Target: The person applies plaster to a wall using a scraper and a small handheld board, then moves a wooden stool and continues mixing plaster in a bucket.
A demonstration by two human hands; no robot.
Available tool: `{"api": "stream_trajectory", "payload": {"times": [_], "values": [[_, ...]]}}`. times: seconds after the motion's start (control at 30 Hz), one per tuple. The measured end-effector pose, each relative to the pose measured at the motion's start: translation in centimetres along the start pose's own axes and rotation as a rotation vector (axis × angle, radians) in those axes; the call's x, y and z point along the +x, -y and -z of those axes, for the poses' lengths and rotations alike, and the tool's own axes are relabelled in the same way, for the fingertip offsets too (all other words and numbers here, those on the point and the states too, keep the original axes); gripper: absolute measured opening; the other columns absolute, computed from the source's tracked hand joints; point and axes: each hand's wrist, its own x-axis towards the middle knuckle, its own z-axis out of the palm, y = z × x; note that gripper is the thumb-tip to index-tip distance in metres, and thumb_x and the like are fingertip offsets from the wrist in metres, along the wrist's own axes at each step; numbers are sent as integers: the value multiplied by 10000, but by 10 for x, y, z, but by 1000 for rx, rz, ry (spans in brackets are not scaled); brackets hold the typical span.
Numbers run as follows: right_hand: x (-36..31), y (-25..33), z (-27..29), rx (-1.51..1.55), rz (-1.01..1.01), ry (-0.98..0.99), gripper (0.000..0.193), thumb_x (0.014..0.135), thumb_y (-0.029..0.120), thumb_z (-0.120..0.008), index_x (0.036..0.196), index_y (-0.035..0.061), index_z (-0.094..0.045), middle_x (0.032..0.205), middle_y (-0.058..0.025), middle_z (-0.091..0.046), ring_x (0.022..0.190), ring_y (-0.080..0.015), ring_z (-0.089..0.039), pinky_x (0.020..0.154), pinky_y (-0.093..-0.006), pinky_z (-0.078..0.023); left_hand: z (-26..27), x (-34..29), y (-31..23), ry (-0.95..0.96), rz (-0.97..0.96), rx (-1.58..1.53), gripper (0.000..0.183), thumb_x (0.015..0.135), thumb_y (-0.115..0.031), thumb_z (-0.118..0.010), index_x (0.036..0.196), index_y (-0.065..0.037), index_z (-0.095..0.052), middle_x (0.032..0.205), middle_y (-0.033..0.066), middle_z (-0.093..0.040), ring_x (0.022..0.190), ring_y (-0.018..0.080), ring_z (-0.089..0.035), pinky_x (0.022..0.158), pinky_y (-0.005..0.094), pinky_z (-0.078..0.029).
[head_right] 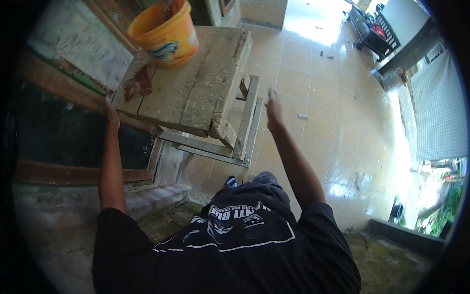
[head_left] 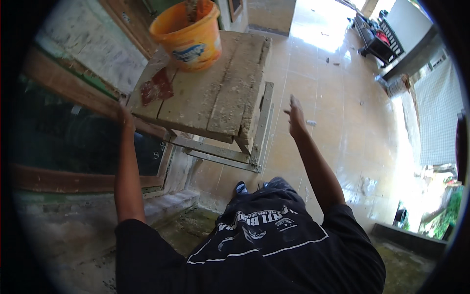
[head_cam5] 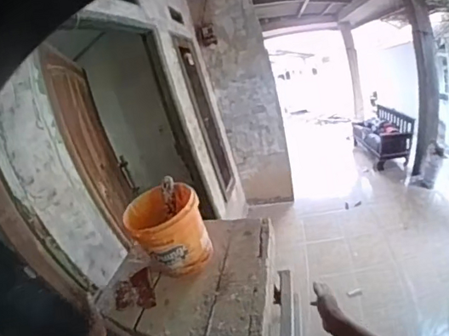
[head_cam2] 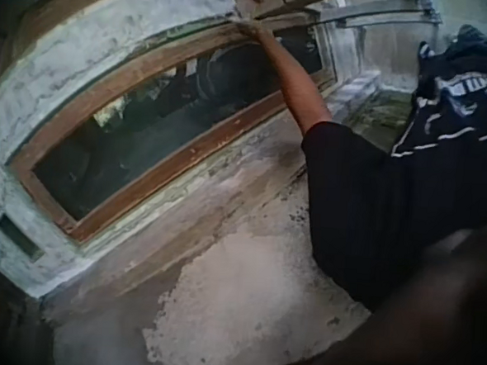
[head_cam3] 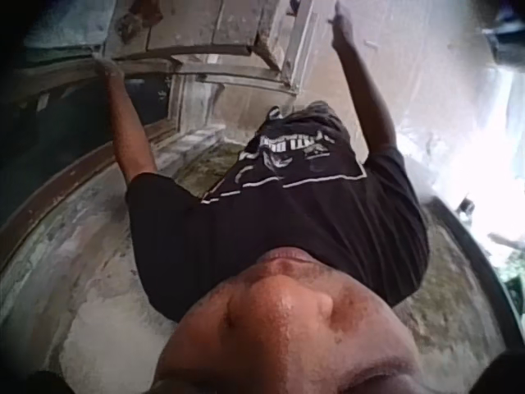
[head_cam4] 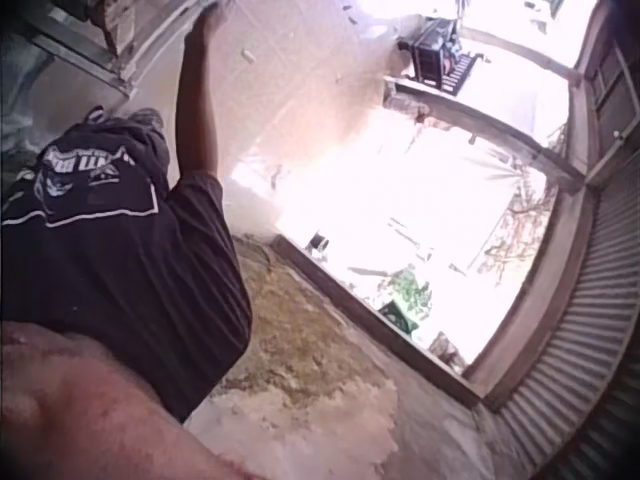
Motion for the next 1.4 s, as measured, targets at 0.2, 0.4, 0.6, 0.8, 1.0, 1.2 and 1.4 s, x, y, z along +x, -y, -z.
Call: {"api": "stream_trajectory", "payload": {"times": [0.2,0.4,0.6,0.8,1.0,1.2,1.4], "values": [[-34,-256,272,-726,-92,-247,450,856,389,-469,658,31,-659,615,-89,-643,549,-171,-597,565,-334,-461,38,-111,142,-485,273,-56,252,827,-215,-569,742,16,-626,734,91,-649,598,148,-604,502,282,-478],[-129,-280,414,-950,-668,116,207,718,174,-662,839,8,-685,617,-128,-647,528,-211,-638,473,-325,-488,50,-325,361,-616,615,348,394,809,-362,-621,758,18,-530,692,159,-606,514,270,-609,425,410,-487],[-59,-238,477,-1065,-523,125,182,782,135,-617,912,23,-676,718,-117,-662,558,-176,-643,447,-288,-483,-91,-484,345,246,1101,498,86,813,-82,-565,852,-9,-587,678,111,-635,486,228,-598,415,353,-478],[94,-187,521,-639,-634,104,355,862,264,-550,1149,56,-535,931,-135,-649,604,-208,-632,499,-316,-476,-225,-516,303,683,635,679,119,797,-133,-611,777,-24,-656,671,110,-653,582,196,-623,532,338,-477],[228,-134,456,-630,-498,223,392,882,348,-534,1141,55,-539,916,-121,-652,606,-171,-622,481,-259,-446,-299,-505,260,553,543,767,253,773,-232,-640,687,6,-643,660,160,-634,621,251,-632,588,362,-464],[326,-111,359,-582,-427,476,370,917,316,-479,1144,30,-539,738,-108,-672,585,-140,-624,452,-234,-402,-336,-489,272,504,728,897,367,816,-290,-580,691,52,-623,675,205,-629,674,283,-658,612,396,-487],[434,-104,374,-872,-352,628,289,843,135,-533,1100,12,-576,778,-137,-673,557,-185,-639,453,-256,-436,-398,-458,336,354,893,754,374,755,-335,-650,747,38,-640,708,196,-643,683,229,-661,596,393,-499]]}}
